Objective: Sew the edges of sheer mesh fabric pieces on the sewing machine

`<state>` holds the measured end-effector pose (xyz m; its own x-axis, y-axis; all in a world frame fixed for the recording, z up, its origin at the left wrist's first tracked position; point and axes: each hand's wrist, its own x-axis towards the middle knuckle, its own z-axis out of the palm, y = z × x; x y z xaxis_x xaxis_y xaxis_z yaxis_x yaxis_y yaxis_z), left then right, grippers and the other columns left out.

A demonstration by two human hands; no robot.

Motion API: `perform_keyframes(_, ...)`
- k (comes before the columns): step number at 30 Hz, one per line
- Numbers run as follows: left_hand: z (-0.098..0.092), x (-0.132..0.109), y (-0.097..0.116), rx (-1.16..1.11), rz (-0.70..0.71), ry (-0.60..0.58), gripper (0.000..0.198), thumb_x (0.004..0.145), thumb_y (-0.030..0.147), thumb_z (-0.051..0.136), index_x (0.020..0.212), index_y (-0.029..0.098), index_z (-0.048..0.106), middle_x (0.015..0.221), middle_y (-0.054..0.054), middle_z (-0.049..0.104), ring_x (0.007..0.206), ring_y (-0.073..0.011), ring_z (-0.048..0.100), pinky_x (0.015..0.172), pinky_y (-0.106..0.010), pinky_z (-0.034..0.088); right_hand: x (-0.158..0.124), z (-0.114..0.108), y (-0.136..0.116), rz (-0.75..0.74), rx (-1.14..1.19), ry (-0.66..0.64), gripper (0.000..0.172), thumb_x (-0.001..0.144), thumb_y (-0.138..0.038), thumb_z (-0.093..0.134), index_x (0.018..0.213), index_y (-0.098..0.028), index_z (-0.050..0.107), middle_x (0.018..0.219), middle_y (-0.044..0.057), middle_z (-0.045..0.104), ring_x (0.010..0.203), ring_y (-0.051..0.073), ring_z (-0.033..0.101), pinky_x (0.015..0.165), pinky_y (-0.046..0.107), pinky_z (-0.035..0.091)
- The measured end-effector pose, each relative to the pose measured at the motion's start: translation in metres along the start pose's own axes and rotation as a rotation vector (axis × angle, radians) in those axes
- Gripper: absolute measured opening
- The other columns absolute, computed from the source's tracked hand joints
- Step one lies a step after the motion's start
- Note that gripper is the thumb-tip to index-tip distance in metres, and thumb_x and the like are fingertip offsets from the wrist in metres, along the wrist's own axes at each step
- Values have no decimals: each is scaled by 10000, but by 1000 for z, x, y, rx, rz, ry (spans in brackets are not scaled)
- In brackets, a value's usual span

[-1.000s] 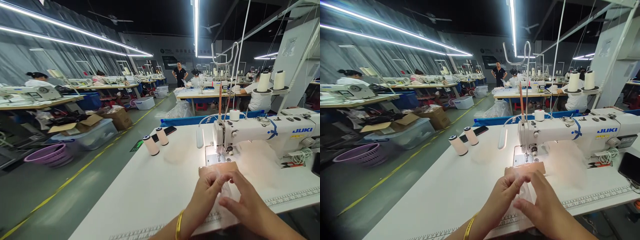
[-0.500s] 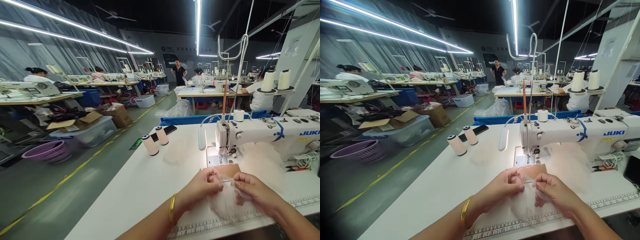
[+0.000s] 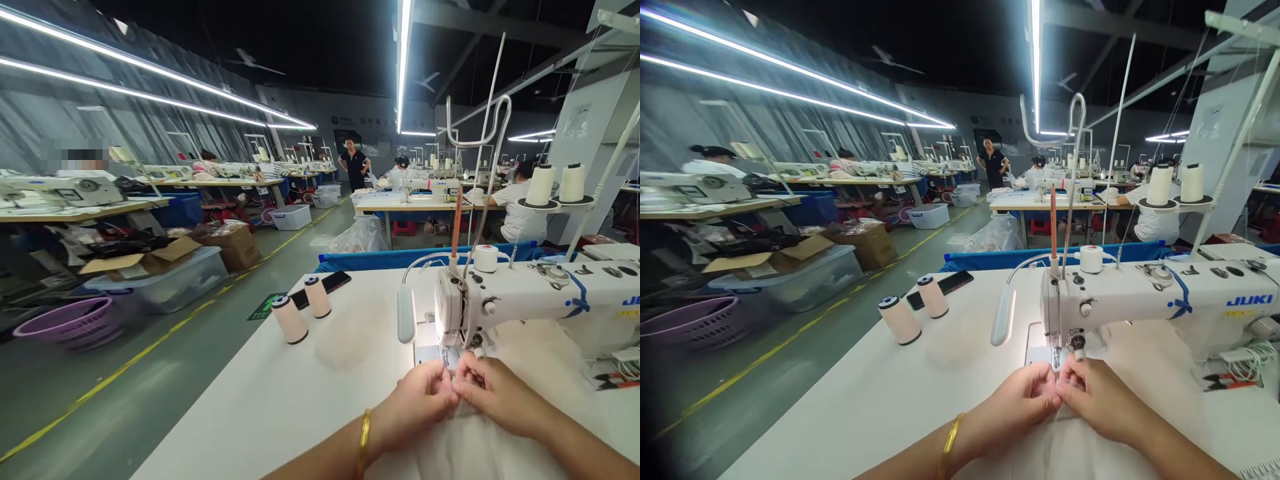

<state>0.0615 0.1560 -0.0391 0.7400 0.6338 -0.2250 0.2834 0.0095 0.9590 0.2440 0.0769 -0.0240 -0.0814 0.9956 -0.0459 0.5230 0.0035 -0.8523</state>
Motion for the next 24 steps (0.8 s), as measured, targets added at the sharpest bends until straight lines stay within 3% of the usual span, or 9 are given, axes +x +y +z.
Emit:
perform_keyframes(6, -9, 4, -12, 37, 59, -89, 230, 793, 356, 660, 711, 196, 516, 628, 60, 422, 610, -111, 357, 560, -250, 247, 15, 18, 32, -38, 195, 45, 296, 978, -510, 575, 867, -237, 551, 717, -43, 505, 713, 179, 509, 684, 286, 379)
perform_keyframes(10, -6, -4, -6, 21, 90, -70, 337, 849, 444, 636, 677, 193, 492, 639, 46, 391, 642, -124, 351, 572, -261, 240, 5, 15, 28, -23, 270, 6, 347, 999, -578, 568, 986, -234, 605, 844, -9, 577, 828, 198, 551, 763, 301, 430)
perform_keyframes(13, -4, -8, 3, 27, 100, 7, 403, 877, 523, 635, 689, 183, 525, 689, 29, 424, 698, -144, 384, 607, -265, 291, -2, 10, 18, 6, 282, 31, 320, 997, -557, 596, 1043, -241, 624, 934, 6, 599, 896, 207, 557, 808, 311, 441)
perform_keyframes(18, -1, -11, 12, 16, 93, 15, 373, 904, 510, 607, 727, 181, 599, 708, 13, 523, 711, -159, 448, 637, -268, 348, -5, 10, 15, 20, 269, 46, 312, 999, -549, 584, 1040, -243, 628, 945, 10, 609, 890, 213, 544, 800, 325, 436)
perform_keyframes(24, 2, -14, 11, 89, 160, 41, 333, 943, 469, 572, 799, 188, 678, 803, -13, 653, 773, -184, 547, 711, -283, 426, -5, 16, 17, -29, 228, 103, 254, 1015, -466, 550, 904, -238, 558, 856, -12, 557, 824, 195, 524, 754, 312, 415)
